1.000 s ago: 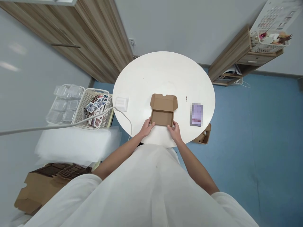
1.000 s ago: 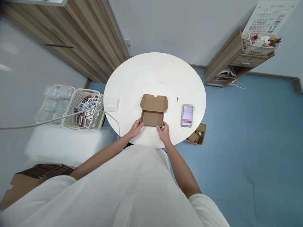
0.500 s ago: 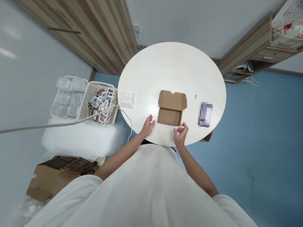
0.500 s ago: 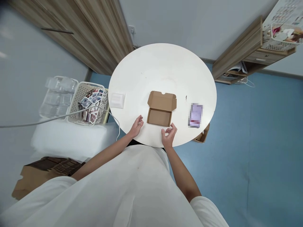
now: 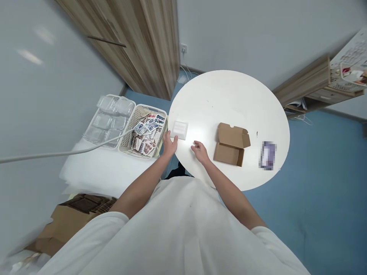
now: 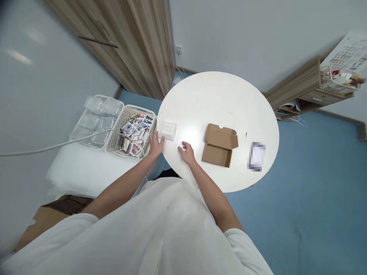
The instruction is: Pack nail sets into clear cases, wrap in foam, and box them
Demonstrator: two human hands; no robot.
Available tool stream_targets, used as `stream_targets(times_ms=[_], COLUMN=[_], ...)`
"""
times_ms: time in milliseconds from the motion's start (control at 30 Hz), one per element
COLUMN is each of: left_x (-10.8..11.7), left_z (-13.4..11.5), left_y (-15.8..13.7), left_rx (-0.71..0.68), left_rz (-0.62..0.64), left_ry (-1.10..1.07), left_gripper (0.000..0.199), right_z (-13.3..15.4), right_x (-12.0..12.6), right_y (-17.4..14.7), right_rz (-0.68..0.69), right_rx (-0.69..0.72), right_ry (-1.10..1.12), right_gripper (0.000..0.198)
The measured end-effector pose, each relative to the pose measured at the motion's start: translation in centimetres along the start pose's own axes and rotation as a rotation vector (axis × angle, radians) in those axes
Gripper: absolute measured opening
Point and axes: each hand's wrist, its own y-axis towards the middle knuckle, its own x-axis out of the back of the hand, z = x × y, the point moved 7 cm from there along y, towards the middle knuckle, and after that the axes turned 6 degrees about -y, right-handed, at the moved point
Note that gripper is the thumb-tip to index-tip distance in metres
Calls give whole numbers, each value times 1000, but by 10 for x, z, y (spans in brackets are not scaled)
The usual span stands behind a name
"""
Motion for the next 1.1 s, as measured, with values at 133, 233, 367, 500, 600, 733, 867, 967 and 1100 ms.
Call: stream_targets(times_ms=[133, 233, 367, 500, 600, 733, 867, 967, 1100], left_x=[-2, -8, -9, -7, -13, -28, -45, -56, -69], left_z=[1, 0, -5, -2, 11, 29, 31, 17, -21], left_y=[30, 43, 53, 55, 45, 16, -18, -39, -56], left_rx=[-35, -34, -66, -47, 56, 237, 385, 473, 450], left_rz=[60, 132, 148, 125, 146, 151, 163, 221, 309], left_ry=[-40, -61, -36, -56, -186, -454, -673, -863, -982], left_gripper=[50, 48, 41, 32, 26, 21, 21, 26, 38], right_z=[7, 17, 27, 22, 10, -7, -20, -21, -18], right_x=[-19, -29, -41, -41, -33, -18, 1, 22, 62], right_y=[32, 49, 64, 65, 55, 35, 16, 0, -20], right_rz=[-4, 2, -15, -71, -92, -94, -117, -112, -112], right_rx=[-41, -66, -85, -117, -148, -160, -168, -117, -31], right_ry=[81, 130, 187, 187, 172, 143, 109, 145, 236], right_gripper=[45, 45, 41, 34, 30, 27, 24, 24, 26])
